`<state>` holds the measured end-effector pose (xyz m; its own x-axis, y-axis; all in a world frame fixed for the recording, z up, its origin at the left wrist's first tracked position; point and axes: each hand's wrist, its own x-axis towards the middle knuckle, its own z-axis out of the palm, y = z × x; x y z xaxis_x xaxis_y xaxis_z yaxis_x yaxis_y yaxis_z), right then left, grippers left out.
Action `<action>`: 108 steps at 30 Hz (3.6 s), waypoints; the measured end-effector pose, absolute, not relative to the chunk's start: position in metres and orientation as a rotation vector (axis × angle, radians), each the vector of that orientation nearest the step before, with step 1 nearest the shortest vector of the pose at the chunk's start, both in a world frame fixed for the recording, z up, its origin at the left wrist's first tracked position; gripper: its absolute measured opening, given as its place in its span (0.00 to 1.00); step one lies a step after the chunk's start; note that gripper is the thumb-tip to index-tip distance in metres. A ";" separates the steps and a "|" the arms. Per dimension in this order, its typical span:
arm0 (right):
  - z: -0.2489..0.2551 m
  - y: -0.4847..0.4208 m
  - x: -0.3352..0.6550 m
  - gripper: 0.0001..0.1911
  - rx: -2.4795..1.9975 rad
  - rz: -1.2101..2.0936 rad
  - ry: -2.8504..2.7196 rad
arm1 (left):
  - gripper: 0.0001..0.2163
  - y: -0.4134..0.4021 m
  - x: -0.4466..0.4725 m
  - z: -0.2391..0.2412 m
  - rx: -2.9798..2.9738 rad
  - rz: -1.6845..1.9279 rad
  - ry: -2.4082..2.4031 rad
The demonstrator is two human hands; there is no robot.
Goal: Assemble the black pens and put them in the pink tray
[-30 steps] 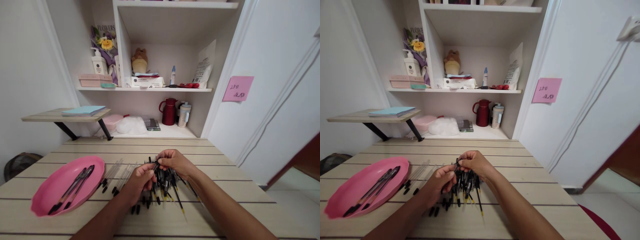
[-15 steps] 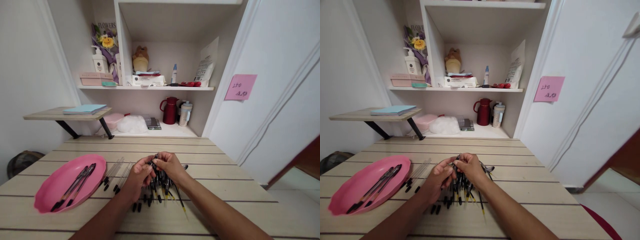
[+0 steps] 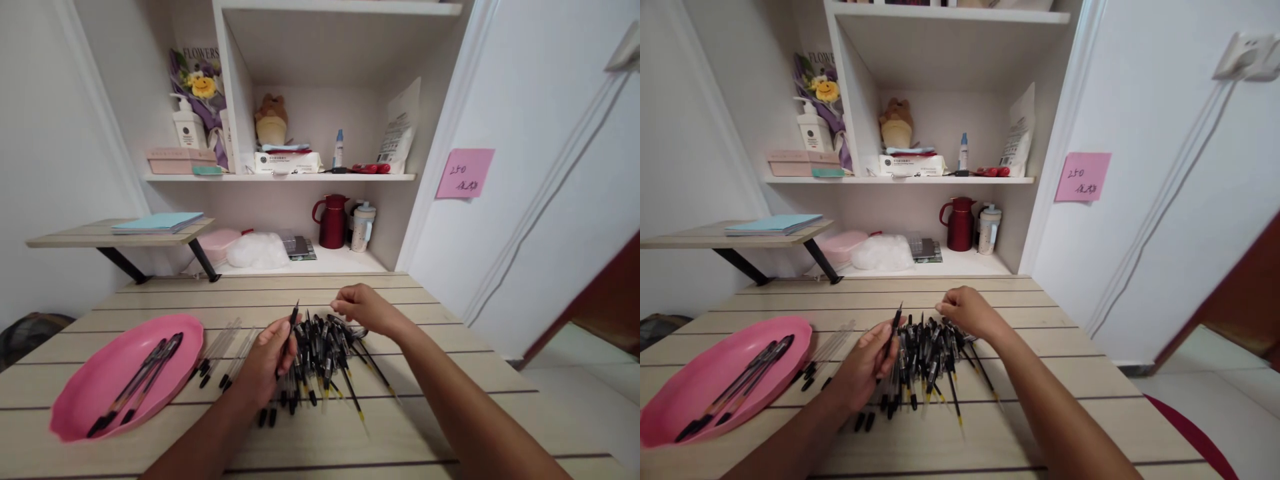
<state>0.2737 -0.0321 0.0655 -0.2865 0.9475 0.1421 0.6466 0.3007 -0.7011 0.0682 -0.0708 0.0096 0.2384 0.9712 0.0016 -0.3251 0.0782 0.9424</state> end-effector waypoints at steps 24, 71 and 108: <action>0.026 -0.004 0.302 0.15 -2.007 0.190 -2.611 | 0.15 -0.068 0.066 0.004 1.029 1.157 0.870; 0.022 -0.060 0.279 0.08 -1.092 1.404 -1.427 | 0.17 -0.080 0.077 0.002 1.324 0.938 1.046; 0.015 -0.064 0.247 0.09 -1.025 1.498 -1.088 | 0.17 -0.072 0.074 -0.005 1.511 1.017 1.197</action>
